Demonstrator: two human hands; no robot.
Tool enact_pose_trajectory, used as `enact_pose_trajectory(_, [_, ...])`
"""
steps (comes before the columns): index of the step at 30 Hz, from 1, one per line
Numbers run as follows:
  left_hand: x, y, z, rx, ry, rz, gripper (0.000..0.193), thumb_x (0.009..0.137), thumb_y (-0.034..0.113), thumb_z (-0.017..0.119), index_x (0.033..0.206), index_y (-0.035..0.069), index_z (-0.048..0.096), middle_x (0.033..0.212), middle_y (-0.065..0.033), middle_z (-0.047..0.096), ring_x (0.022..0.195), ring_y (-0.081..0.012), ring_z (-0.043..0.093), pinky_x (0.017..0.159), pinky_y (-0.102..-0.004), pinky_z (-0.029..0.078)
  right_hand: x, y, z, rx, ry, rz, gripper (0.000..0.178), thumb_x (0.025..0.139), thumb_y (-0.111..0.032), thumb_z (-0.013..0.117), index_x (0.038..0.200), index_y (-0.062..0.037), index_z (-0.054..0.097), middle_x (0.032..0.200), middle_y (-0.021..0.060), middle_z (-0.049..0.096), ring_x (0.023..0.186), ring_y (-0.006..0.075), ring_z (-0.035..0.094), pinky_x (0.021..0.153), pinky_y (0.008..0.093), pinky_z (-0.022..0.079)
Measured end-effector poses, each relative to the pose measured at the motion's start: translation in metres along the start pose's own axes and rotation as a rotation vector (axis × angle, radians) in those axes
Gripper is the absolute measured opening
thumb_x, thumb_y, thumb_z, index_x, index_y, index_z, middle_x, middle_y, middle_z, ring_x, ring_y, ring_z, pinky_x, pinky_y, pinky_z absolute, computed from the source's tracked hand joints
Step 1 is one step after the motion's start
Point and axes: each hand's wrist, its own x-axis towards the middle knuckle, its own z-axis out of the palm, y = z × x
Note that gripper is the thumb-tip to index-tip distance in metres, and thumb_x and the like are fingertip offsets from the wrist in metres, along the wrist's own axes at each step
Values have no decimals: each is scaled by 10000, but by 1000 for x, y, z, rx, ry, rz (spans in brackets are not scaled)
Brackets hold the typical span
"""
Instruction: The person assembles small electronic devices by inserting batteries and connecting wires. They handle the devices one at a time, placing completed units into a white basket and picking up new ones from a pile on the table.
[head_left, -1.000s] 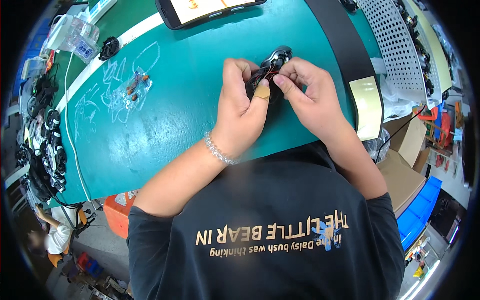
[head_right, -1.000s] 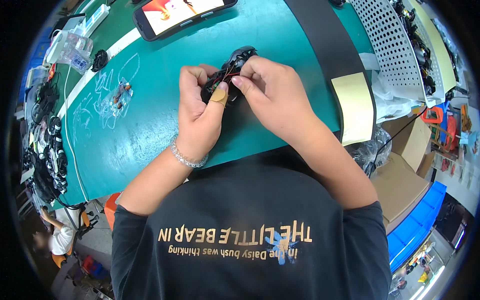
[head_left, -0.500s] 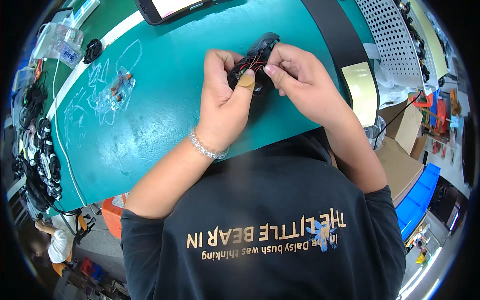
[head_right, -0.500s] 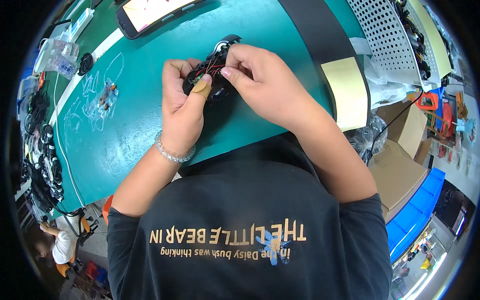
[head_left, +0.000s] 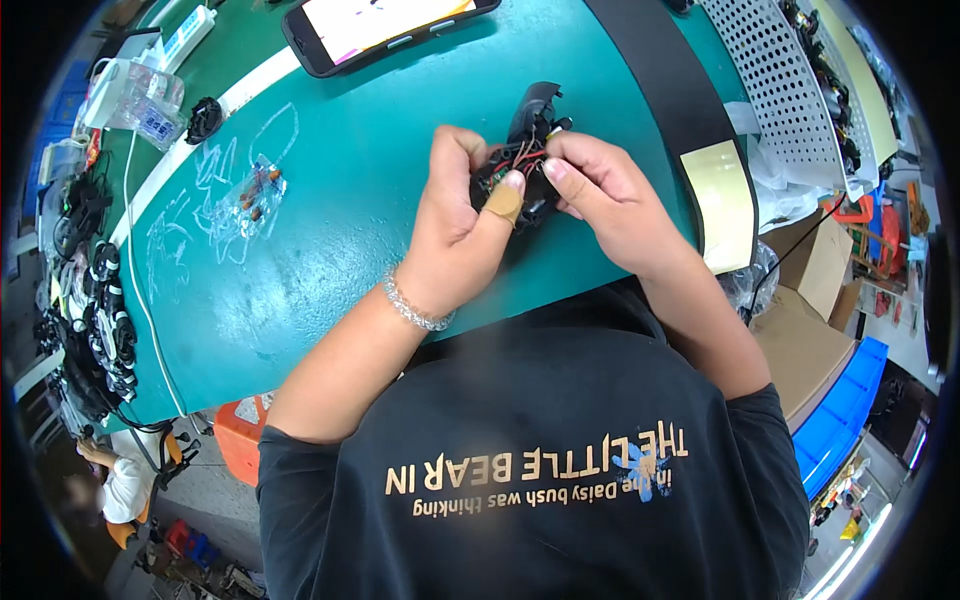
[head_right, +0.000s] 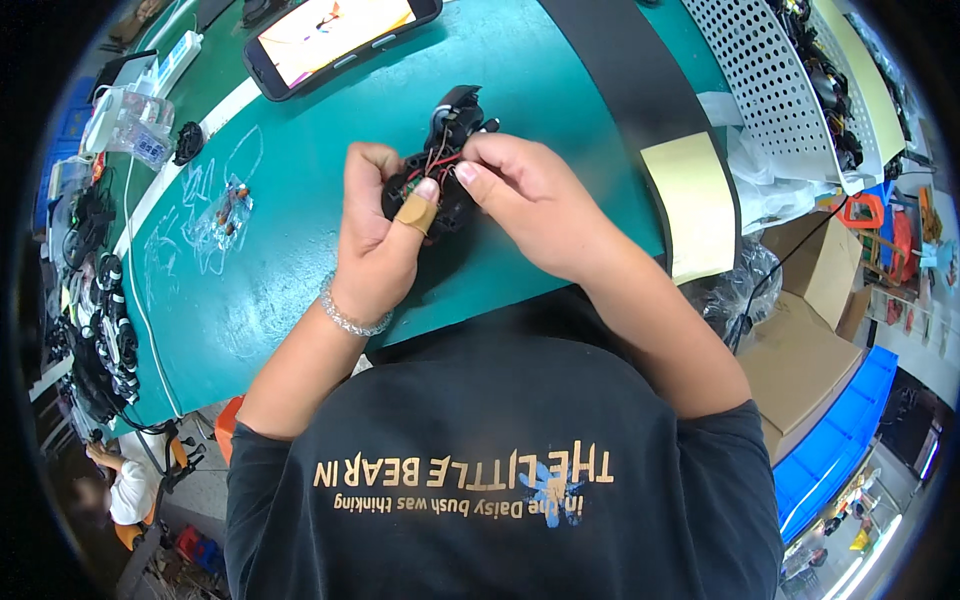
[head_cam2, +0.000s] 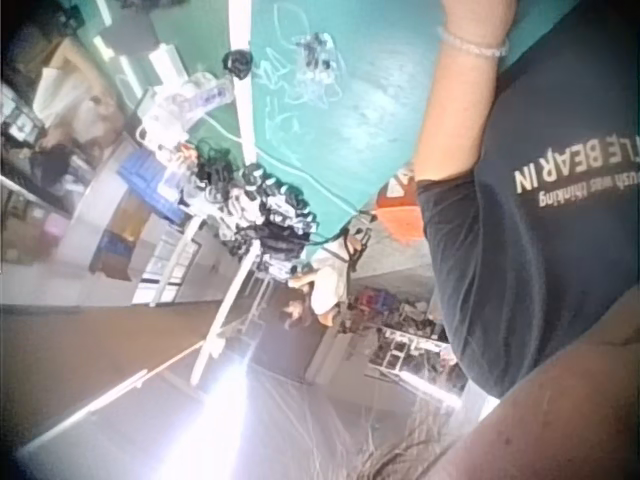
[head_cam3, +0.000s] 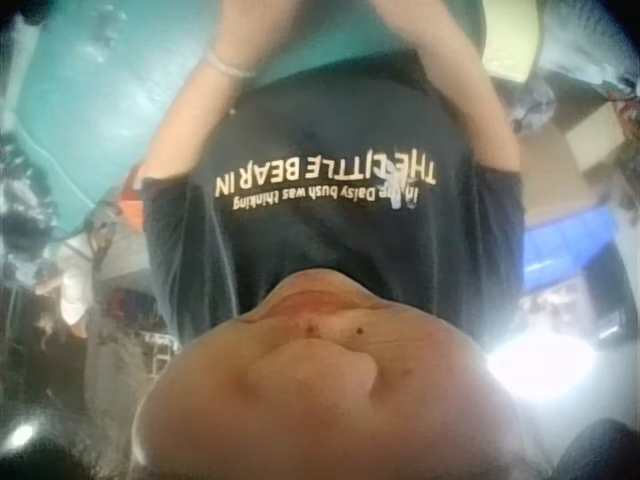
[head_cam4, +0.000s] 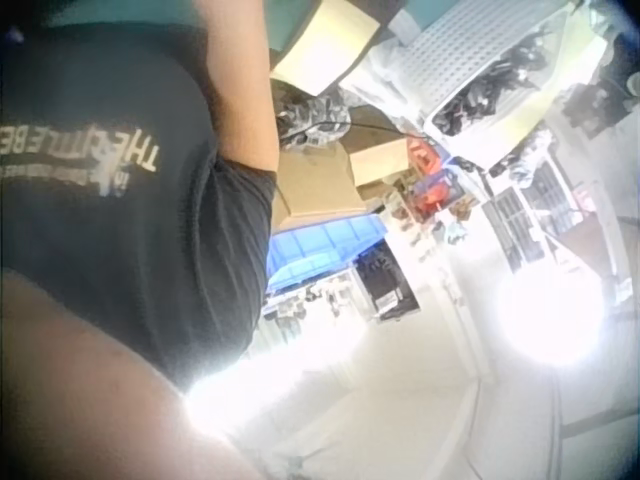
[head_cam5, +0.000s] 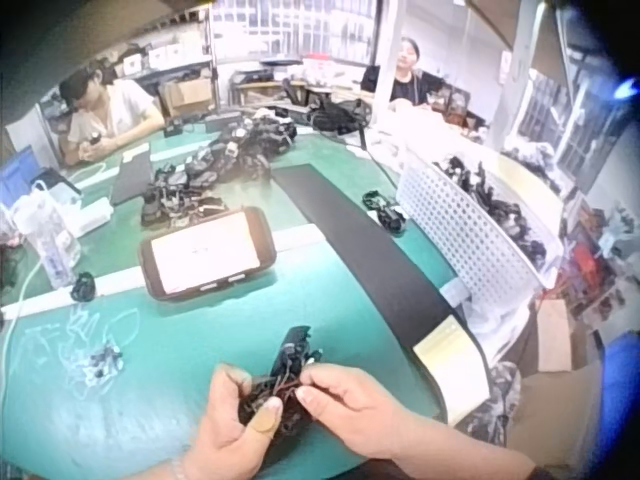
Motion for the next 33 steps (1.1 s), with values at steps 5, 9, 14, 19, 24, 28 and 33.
enact_pose_trajectory(5, [-1, 2, -3, 181, -25, 130, 232, 847, 99, 548, 915, 50, 332, 754, -47, 350, 670, -122, 347, 580, -276, 368, -6, 4, 13, 94, 86, -149, 180, 929, -155, 461, 794, -36, 473, 717, -37, 398, 684, 49, 347, 606, 218, 332])
enact_pose_trajectory(9, [-4, 2, -2, 146, -32, 134, 233, 847, 110, 549, 920, 51, 335, 753, -40, 349, 669, -120, 346, 578, -279, 367, -9, 4, 15, 56, 113, -207, 179, 928, -148, 461, 802, -22, 467, 721, -27, 395, 691, 59, 348, 617, 227, 337])
enact_pose_trajectory(14, [0, -5, 0, 137, 91, 158, 233, 851, 103, 544, 924, 53, 328, 775, -23, 341, 676, -102, 337, 589, -262, 361, 0, -4, 15, -92, 172, -113, 153, 908, -134, 493, 841, -1, 528, 701, 8, 466, 677, 70, 412, 614, 241, 372])
enact_pose_trajectory(19, [-3, 2, 5, -56, 154, 108, 226, 867, 41, 504, 925, 67, 287, 788, -15, 319, 674, -73, 316, 575, -222, 330, 8, -5, 20, -322, 360, -426, 105, 814, -82, 603, 850, 9, 565, 701, 66, 552, 625, 126, 526, 573, 257, 425])
enact_pose_trajectory(24, [-1, -1, 5, -17, 216, 199, 213, 873, 18, 476, 925, 64, 274, 786, -19, 321, 668, -72, 317, 558, -225, 319, 13, -11, 26, -538, 411, -577, 148, 730, -66, 671, 803, -8, 556, 691, 80, 556, 576, 171, 537, 521, 266, 431])
enact_pose_trajectory(28, [-5, 3, 9, -127, 250, 155, 218, 869, 41, 524, 932, 58, 316, 831, -1, 290, 734, -72, 291, 631, -209, 310, 15, -12, 27, -591, 413, -575, 165, 705, -68, 682, 753, -20, 532, 682, 82, 561, 575, 186, 551, 515, 278, 437])
enact_pose_trajectory(33, [-6, 0, 8, -42, 242, 151, 211, 870, 43, 524, 927, 53, 321, 831, -4, 294, 731, -77, 288, 629, -210, 310, 18, -7, 25, -645, 400, -588, 167, 697, -65, 665, 730, -24, 507, 670, 87, 553, 556, 217, 548, 491, 300, 425])
